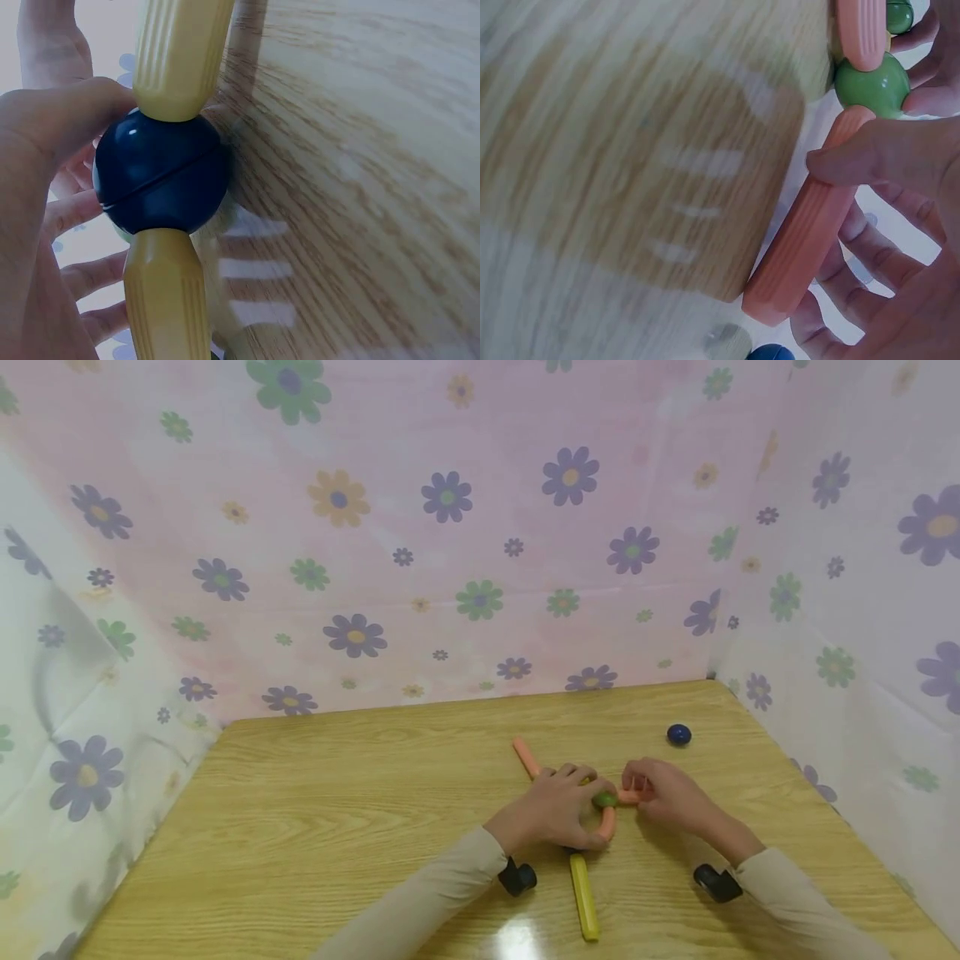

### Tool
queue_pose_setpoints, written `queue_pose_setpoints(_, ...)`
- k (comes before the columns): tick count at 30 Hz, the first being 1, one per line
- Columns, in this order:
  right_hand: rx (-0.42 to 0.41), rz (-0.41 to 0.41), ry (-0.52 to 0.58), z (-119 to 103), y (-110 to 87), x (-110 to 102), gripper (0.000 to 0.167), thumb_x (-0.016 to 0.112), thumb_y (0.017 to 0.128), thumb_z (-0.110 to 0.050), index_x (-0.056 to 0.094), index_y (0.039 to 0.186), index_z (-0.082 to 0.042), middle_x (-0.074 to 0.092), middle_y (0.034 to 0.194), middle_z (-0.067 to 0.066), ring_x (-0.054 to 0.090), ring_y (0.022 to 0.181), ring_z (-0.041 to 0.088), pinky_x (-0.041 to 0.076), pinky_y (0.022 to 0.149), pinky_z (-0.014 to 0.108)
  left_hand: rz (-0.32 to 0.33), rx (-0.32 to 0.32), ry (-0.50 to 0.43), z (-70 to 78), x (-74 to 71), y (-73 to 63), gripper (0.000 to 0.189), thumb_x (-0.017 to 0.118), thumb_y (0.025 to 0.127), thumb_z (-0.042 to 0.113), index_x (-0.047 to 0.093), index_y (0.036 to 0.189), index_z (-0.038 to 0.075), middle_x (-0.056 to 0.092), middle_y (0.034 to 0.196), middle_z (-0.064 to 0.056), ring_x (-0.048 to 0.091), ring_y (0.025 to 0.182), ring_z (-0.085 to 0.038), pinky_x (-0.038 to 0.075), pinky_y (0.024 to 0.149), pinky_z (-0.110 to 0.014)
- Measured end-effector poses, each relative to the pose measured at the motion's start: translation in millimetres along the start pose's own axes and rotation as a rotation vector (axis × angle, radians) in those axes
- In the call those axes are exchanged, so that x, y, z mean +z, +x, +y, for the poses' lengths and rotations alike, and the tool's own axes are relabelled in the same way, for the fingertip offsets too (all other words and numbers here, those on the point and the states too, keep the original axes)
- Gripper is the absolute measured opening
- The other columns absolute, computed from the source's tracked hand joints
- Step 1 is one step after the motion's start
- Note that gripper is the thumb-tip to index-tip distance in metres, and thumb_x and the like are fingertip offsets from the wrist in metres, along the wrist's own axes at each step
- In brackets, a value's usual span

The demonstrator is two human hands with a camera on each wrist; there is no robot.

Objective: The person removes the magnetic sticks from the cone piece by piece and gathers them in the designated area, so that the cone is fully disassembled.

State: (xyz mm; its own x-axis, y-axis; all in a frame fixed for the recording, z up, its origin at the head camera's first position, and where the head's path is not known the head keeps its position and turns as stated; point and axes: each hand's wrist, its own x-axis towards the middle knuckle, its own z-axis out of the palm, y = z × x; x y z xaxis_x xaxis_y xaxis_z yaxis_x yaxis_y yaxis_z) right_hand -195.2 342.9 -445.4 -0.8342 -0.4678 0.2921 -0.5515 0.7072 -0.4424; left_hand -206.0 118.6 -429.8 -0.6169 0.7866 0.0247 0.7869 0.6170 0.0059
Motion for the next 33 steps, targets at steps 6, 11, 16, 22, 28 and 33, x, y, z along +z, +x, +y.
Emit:
queue_pose_setpoints(6, 0.009, -0.006, -0.058, 1.9, -1.4, -0.4, 0.037, 0.07, 0.069, 0.012, 0.055, 0.081, -0.019, 0.046, 0.071, -0.008, 0.038, 0.059, 0.004, 0.033, 0.051, 0.023, 0.001, -0.005, 0.004, 0.7, 1.2, 1.2, 0.065, 0.055, 0.079, 0.069, 0.04, 0.137, 0.043, 0.043, 0.128, 0.014, 0.042, 0.111, -0.007, 0.037, 0.077, -0.026)
queue_pose_setpoints(11, 0.004, -0.019, -0.088, 5.5, -0.8, -2.7, 0.033, 0.072, 0.07, 0.007, 0.056, 0.084, -0.019, 0.046, 0.07, -0.009, 0.036, 0.057, 0.001, 0.032, 0.049, 0.023, 0.001, -0.002, -0.004, 0.0, 0.4, 1.9, 0.064, 0.057, 0.079, 0.07, 0.041, 0.134, 0.043, 0.043, 0.127, 0.014, 0.042, 0.11, -0.007, 0.036, 0.076, -0.026)
queue_pose_setpoints(16, 0.081, -0.009, -0.053, 13.8, -5.0, -9.8, 0.026, 0.072, 0.075, 0.003, 0.058, 0.086, -0.017, 0.049, 0.071, -0.007, 0.038, 0.058, 0.003, 0.034, 0.05, 0.024, -0.012, -0.017, -0.004, -1.2, 1.9, 1.3, 0.063, 0.057, 0.078, 0.07, 0.041, 0.132, 0.044, 0.043, 0.126, 0.015, 0.041, 0.109, -0.006, 0.036, 0.076, -0.027)
queue_pose_setpoints(22, 0.107, 0.01, 0.049, 24.7, -15.2, -21.6, 0.026, 0.07, 0.077, 0.005, 0.061, 0.087, -0.017, 0.053, 0.075, -0.004, 0.042, 0.061, 0.006, 0.035, 0.05, 0.025, -0.013, -0.015, -0.016, -0.7, 3.9, 0.2, 0.062, 0.059, 0.077, 0.069, 0.042, 0.131, 0.044, 0.042, 0.126, 0.015, 0.041, 0.107, -0.006, 0.035, 0.075, -0.027)
queue_pose_setpoints(28, 0.058, 0.037, 0.086, 34.7, -21.5, -35.1, 0.02, 0.073, 0.082, -0.002, 0.063, 0.086, -0.02, 0.056, 0.077, -0.006, 0.047, 0.064, 0.007, 0.036, 0.052, 0.025, -0.006, -0.011, -0.014, -0.3, 3.1, -0.6, 0.062, 0.059, 0.077, 0.069, 0.043, 0.131, 0.043, 0.043, 0.127, 0.014, 0.041, 0.107, -0.006, 0.037, 0.076, -0.027)
queue_pose_setpoints(33, 0.048, 0.055, 0.09, 46.6, -26.8, -46.3, 0.021, 0.073, 0.08, 0.0, 0.064, 0.089, -0.017, 0.058, 0.08, -0.004, 0.05, 0.067, 0.008, 0.039, 0.053, 0.026, 0.002, -0.005, -0.016, -1.1, 3.5, -0.2, 0.062, 0.059, 0.078, 0.068, 0.043, 0.131, 0.042, 0.043, 0.127, 0.014, 0.042, 0.108, -0.006, 0.037, 0.077, -0.027)
